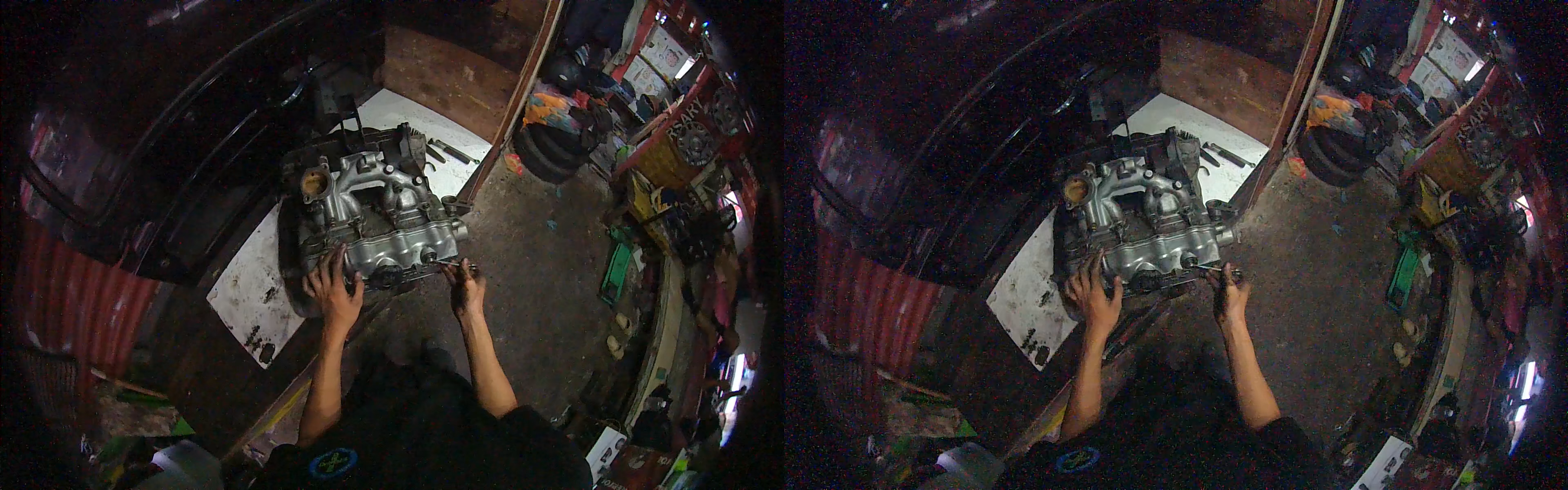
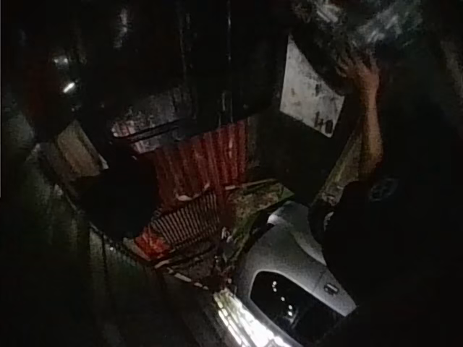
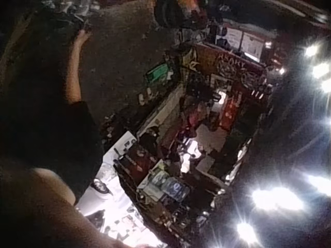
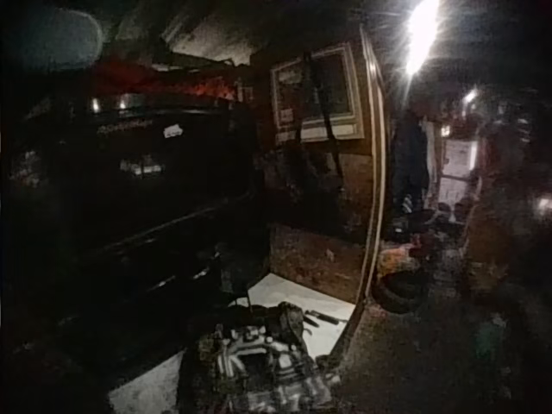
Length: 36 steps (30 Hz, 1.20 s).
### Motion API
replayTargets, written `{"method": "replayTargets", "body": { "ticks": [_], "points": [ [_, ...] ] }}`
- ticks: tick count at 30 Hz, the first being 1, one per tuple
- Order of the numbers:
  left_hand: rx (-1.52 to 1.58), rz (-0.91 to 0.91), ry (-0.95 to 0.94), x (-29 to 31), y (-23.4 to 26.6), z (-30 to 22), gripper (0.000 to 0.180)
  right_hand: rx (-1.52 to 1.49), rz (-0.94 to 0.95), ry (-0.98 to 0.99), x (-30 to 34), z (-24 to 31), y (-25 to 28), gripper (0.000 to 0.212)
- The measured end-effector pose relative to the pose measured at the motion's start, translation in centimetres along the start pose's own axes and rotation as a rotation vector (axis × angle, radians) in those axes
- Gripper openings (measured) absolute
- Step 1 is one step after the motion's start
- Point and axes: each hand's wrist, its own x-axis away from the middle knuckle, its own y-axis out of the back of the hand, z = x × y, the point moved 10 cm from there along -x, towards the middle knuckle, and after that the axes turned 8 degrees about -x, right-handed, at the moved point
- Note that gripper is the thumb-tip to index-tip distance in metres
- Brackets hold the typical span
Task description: The person uses a wrench to tighten bolts on a disassembled engine block resting on a workbench. The person repeatedly turns the wrench on several bolt locations around the engine casing.
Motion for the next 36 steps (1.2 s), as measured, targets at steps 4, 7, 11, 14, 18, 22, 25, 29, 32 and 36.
{"method": "replayTargets", "body": {
  "ticks": [4,7,11,14,18,22,25,29,32,36],
  "points": [
    [0.0,0.022,0.016,0.2,0.1,-0.4,0.06,-0.022,0.035,-0.031,0.3,0.4,-0.5,0.042],
    [0.004,0.004,0.003,0.0,0.4,-0.4,0.059,-0.033,-0.05,-0.003,0.6,0.4,-0.6,0.038],
    [0.015,-0.009,-0.001,-0.2,0.3,-0.1,0.059,0.041,-0.041,0.078,0.0,0.4,-0.2,0.028],
    [-0.029,0.019,0.007,-0.1,-0.2,0.0,0.06,0.584,-0.019,0.646,0.5,5.8,-1.8,0.02],
    [-0.01,0.001,0.02,0.0,0.1,0.3,0.062,0.898,0.459,0.493,6.4,6.6,-13.6,0.034],
    [0.006,0.023,0.001,-0.1,0.2,-0.1,0.061,1.231,0.993,0.876,11.2,2.7,-20.5,0.039],
    [0.042,0.02,-0.003,0.0,0.2,0.2,0.059,1.099,0.888,0.66,9.6,2.7,-20.6,0.037],
    [0.012,0.003,-0.008,0.2,-0.2,0.3,0.059,0.644,0.321,0.531,4.1,6.2,-12.3,0.02],
    [0.03,0.02,0.014,0.2,-0.1,0.2,0.06,0.407,0.248,0.351,0.9,5.9,-6.7,0.021],
    [0.031,0.006,0.009,0.1,-0.4,0.3,0.062,0.356,0.123,0.19,-1.2,3.7,-1.5,0.02]
  ]
}}
